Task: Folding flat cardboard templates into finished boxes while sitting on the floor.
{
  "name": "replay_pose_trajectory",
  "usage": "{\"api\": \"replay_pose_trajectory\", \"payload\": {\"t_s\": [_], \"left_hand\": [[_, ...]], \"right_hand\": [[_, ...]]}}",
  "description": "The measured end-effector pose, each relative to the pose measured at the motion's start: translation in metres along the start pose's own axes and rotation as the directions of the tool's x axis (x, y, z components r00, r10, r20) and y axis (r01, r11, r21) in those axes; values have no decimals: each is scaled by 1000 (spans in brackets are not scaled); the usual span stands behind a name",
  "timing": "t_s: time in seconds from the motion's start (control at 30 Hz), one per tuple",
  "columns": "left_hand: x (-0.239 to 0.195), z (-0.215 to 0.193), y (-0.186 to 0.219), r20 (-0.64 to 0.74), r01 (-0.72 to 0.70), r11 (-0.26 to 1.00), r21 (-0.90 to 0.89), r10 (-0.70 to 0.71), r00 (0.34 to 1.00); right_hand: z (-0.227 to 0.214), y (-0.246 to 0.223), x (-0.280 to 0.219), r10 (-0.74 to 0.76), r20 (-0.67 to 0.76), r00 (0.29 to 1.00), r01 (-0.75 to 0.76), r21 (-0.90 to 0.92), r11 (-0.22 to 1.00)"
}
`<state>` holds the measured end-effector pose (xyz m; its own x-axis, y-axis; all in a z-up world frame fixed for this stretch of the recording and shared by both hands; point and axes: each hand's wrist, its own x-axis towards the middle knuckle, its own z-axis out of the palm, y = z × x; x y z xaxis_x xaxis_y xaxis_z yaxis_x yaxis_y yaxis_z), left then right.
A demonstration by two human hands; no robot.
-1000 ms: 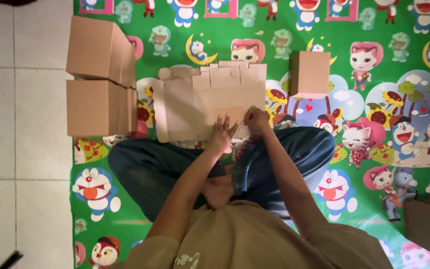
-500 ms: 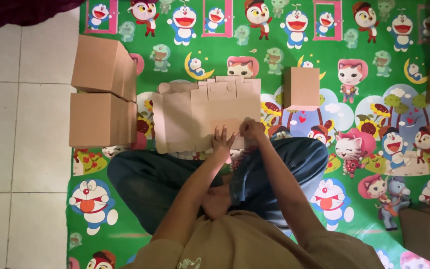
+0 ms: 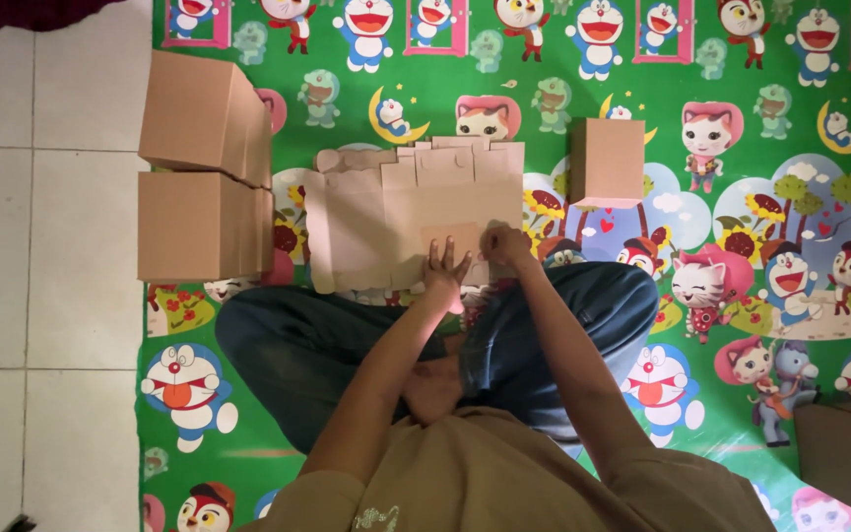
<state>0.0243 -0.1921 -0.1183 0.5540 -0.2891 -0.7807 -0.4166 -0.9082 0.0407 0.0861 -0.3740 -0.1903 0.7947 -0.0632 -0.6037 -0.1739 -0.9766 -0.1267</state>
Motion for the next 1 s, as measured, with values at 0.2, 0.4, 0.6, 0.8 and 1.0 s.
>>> {"api": "replay_pose_trajectory", "payload": {"t_s": [0.2,0.4,0.6,0.8,1.0], "left_hand": [[37,66,-6,-519,-60,998,31,67,852],[-20,31,-57,-643,-537,731,-422,177,745],[-66,67,-133,-819,-288,950,-122,68,569],[-48,82,-153,-775,-378,902,-209,83,627],[-25,63,-154,-728,-236,901,-363,-116,676]], "right_hand": [[-26,-24,-45,-9,-118,993,16,56,998],[-63,-27,-112,-89,-314,945,122,86,989],[-73,-64,-184,-624,-739,254,562,-412,717],[-35,-106,-175,-682,-585,439,693,-262,671],[-34,-132,-146,-409,-532,741,619,308,722]]}}
